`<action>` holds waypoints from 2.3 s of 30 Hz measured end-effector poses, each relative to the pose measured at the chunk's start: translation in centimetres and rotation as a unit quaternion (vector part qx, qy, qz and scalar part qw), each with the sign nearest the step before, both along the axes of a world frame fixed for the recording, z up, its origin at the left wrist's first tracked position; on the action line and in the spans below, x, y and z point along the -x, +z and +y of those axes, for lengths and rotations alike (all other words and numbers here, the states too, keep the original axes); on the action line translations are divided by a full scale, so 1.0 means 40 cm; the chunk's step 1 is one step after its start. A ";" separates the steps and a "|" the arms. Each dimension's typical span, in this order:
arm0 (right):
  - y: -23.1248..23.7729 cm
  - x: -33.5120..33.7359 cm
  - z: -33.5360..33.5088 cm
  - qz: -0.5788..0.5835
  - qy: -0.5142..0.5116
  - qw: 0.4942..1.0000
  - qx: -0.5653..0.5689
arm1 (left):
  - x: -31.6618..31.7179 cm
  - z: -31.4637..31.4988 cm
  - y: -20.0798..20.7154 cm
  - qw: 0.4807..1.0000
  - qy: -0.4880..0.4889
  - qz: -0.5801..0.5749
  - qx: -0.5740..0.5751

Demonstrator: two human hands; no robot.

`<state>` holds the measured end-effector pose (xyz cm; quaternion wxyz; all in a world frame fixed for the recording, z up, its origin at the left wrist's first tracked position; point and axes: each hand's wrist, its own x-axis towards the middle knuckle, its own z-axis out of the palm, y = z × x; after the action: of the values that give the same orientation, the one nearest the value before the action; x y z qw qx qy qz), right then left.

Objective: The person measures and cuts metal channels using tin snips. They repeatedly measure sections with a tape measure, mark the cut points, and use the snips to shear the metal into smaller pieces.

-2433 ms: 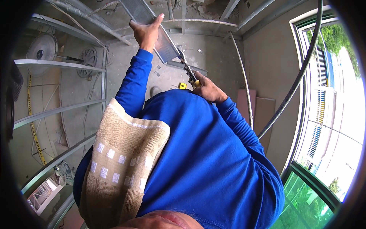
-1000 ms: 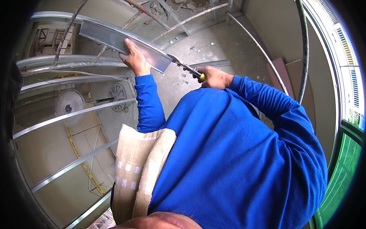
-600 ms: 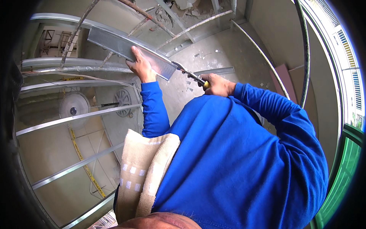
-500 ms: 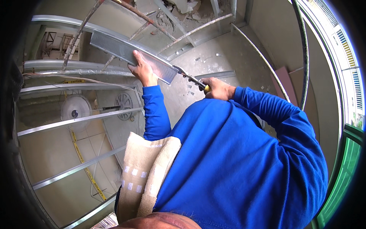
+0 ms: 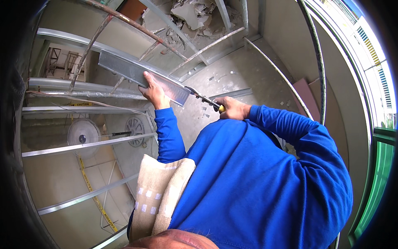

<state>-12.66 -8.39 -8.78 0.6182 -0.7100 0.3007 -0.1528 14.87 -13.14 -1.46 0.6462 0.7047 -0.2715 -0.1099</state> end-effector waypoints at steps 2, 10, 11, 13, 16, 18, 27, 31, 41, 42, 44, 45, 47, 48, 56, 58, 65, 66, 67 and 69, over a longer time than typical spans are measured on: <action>0.002 0.001 0.000 -0.007 -0.001 1.000 -0.015 | -0.006 -0.006 -0.006 1.000 0.003 -0.005 0.004; 0.009 0.016 0.011 0.040 -0.009 0.999 -0.014 | -0.005 0.022 -0.035 0.996 -0.047 0.061 0.049; 0.007 0.011 0.016 0.052 -0.026 0.998 0.001 | -0.001 0.034 -0.039 0.979 -0.119 0.144 0.088; 0.005 0.003 0.010 0.025 -0.028 0.999 0.012 | 0.018 0.056 -0.046 0.951 -0.152 0.247 0.111; 0.000 -0.021 -0.002 0.013 0.007 1.000 0.000 | 0.045 0.069 -0.050 0.973 -0.089 0.196 0.086; -0.010 -0.030 -0.005 0.017 0.028 0.999 -0.031 | 0.054 0.072 -0.049 0.976 -0.088 0.177 0.087; -0.071 -0.042 0.019 -0.014 -0.022 0.997 -0.072 | 0.049 0.076 -0.086 0.992 -0.055 0.110 -0.015; -0.105 -0.044 0.011 -0.013 -0.023 0.997 -0.066 | 0.041 0.058 -0.129 0.998 -0.013 0.038 -0.041; -0.033 0.004 0.010 0.110 -0.042 0.993 -0.020 | 0.044 0.046 -0.091 0.984 -0.176 0.005 -0.003; -0.018 0.030 0.005 0.054 -0.005 0.998 -0.029 | 0.037 0.050 -0.085 0.991 -0.129 0.001 -0.025; 0.008 0.039 0.013 -0.012 0.008 0.994 -0.105 | 0.018 0.061 -0.073 0.983 -0.178 0.011 0.038; 0.022 0.040 0.014 -0.008 0.026 0.992 -0.121 | 0.008 0.062 -0.067 0.970 -0.226 0.052 0.066; 0.046 0.040 0.016 0.004 0.050 0.991 -0.121 | -0.004 0.068 -0.057 0.977 -0.213 -0.027 0.007; 0.057 0.042 0.012 0.017 0.061 0.992 -0.107 | -0.004 0.064 -0.048 0.974 -0.226 -0.037 0.003; 0.059 0.040 0.004 0.002 0.088 0.991 -0.101 | -0.010 0.089 -0.002 0.956 -0.273 -0.109 -0.019; 0.052 0.037 0.003 -0.005 0.089 0.991 -0.095 | -0.013 0.085 -0.002 0.951 -0.290 -0.102 -0.018; 0.046 0.028 0.007 0.002 0.066 0.987 -0.143 | -0.019 0.083 0.000 0.948 -0.291 -0.124 -0.040; 0.043 0.026 0.005 0.020 0.064 0.989 -0.130 | -0.019 0.081 0.000 0.945 -0.301 -0.124 -0.044; 0.039 0.025 0.003 0.027 0.066 0.991 -0.113 | -0.020 0.080 0.000 0.942 -0.309 -0.123 -0.049; 0.030 0.022 -0.005 0.080 0.076 0.990 -0.091 | -0.026 0.074 -0.001 0.933 -0.327 -0.129 -0.081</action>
<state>-13.52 -8.60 -7.57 0.6639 -0.6814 0.3073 -0.0197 15.90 -10.17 -1.49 0.4750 0.6349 -0.5579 -0.2451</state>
